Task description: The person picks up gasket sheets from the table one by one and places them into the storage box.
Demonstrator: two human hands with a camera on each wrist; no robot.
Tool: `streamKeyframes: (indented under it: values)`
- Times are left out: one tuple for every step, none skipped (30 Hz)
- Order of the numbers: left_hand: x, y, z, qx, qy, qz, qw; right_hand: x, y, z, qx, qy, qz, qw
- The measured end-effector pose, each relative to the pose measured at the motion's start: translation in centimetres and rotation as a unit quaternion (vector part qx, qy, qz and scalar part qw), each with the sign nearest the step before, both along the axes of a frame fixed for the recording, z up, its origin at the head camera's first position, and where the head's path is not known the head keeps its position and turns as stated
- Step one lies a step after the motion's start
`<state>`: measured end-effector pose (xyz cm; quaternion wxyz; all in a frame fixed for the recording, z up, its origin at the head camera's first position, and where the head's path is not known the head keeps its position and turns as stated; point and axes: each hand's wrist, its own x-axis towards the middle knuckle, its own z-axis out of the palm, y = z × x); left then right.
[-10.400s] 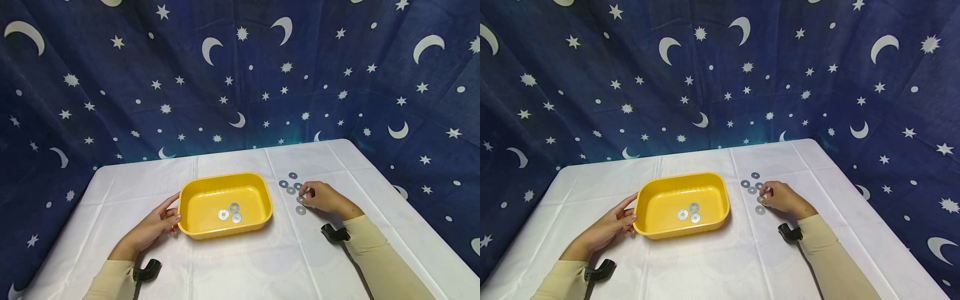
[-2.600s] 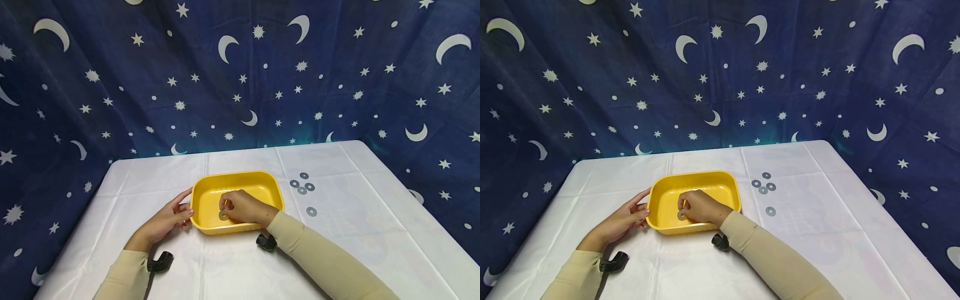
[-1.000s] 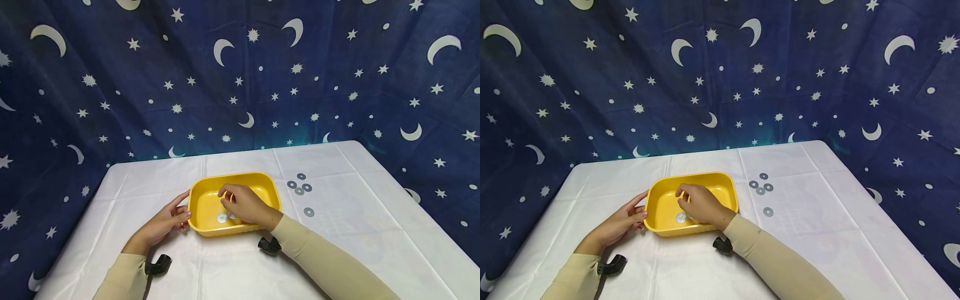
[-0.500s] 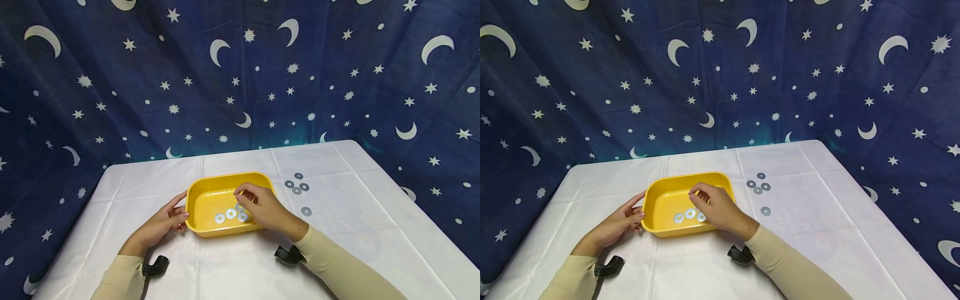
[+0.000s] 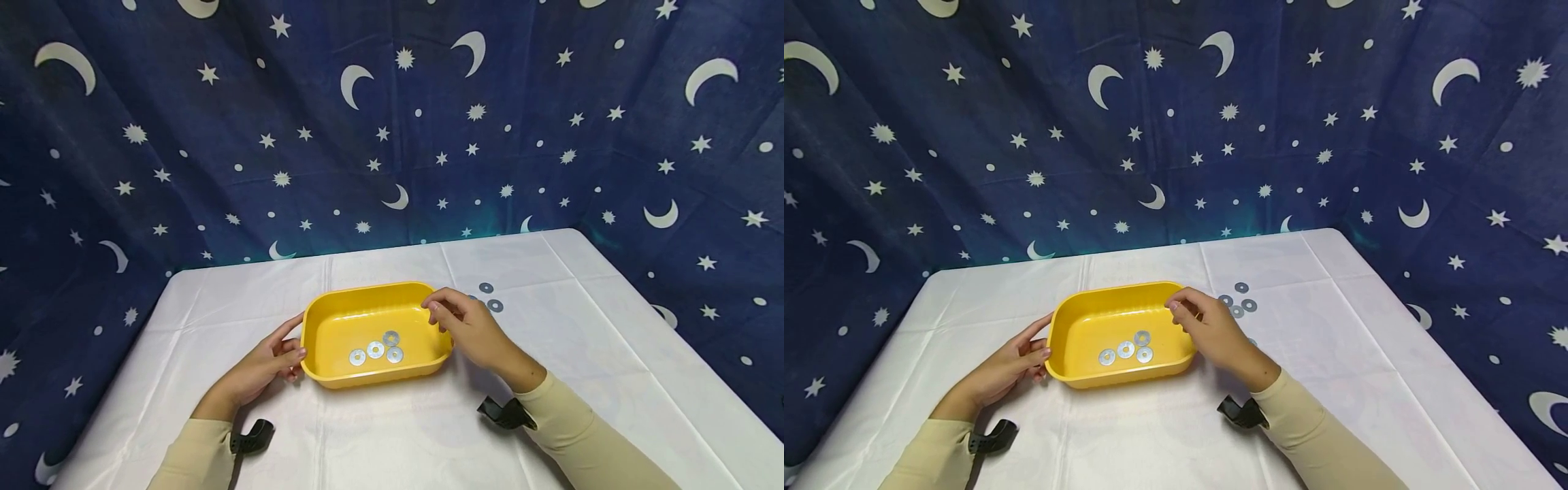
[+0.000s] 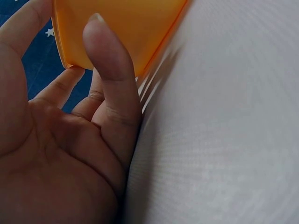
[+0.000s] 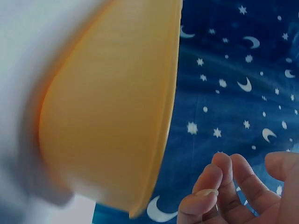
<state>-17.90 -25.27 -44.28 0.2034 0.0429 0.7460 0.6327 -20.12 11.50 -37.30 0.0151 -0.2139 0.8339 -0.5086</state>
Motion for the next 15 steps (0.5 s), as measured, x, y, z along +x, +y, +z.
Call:
streamKeyframes:
  values:
    - [0.0, 0.0, 0.0, -0.002, -0.001, 0.0, 1.0, -0.1, 0.3, 0.0, -0.001, 0.001, -0.003, 1.0]
    - [0.0, 0.0, 0.0, -0.003, -0.001, 0.0, 1.0, -0.2, 0.6, 0.0, -0.001, 0.003, -0.008, 1.0]
    - [0.0, 0.0, 0.0, -0.004, -0.002, 0.0, 1.0, -0.3, 0.9, 0.0, 0.0, 0.005, -0.012, 0.9999]
    - [0.0, 0.0, 0.0, -0.004, -0.002, -0.001, 1.0, -0.4, 1.1, 0.0, 0.002, 0.007, -0.016, 0.9998]
    - [0.0, 0.0, 0.0, -0.004, -0.002, -0.001, 1.0, -0.5, 1.4, 0.1, 0.002, 0.01, -0.02, 0.9998]
    - [0.0, 0.0, -0.1, -0.003, -0.002, -0.001, 1.0, -0.6, 1.6, 0.1, 0.001, 0.014, -0.022, 0.9996]
    - [0.0, 0.0, -0.1, -0.003, -0.002, -0.002, 1.0, -0.7, 1.9, 0.2, 0.001, 0.019, -0.026, 0.9995]
    - [0.0, 0.0, -0.1, -0.002, -0.002, -0.002, 1.0, -0.9, 2.1, 0.3, -0.001, 0.021, -0.03, 0.9993]
    - [0.0, 0.0, -0.1, -0.002, -0.002, -0.002, 1.0, -1.0, 2.3, 0.4, -0.003, 0.023, -0.033, 0.9992]
    - [0.0, -0.1, -0.1, -0.003, -0.002, -0.002, 1.0, -1.1, 2.5, 0.4, -0.005, 0.024, -0.037, 0.999]
    - [0.0, -0.1, -0.1, -0.004, -0.001, -0.003, 1.0, -1.2, 2.7, 0.5, -0.008, 0.025, -0.041, 0.9988]
    - [0.0, -0.1, -0.1, -0.006, -0.001, -0.003, 1.0, -1.4, 2.9, 0.6, -0.011, 0.025, -0.045, 0.9986]
    - [-0.1, -0.1, -0.1, -0.008, -0.001, -0.003, 1.0, -1.5, 3.1, 0.6, -0.013, 0.024, -0.049, 0.9984]
    - [-0.1, -0.1, -0.1, -0.008, -0.002, -0.002, 1.0, -1.6, 3.3, 0.7, -0.015, 0.023, -0.054, 0.9982]
    - [-0.1, -0.1, -0.1, -0.008, -0.003, -0.001, 1.0, -1.8, 3.4, 0.8, -0.016, 0.023, -0.058, 0.9979]
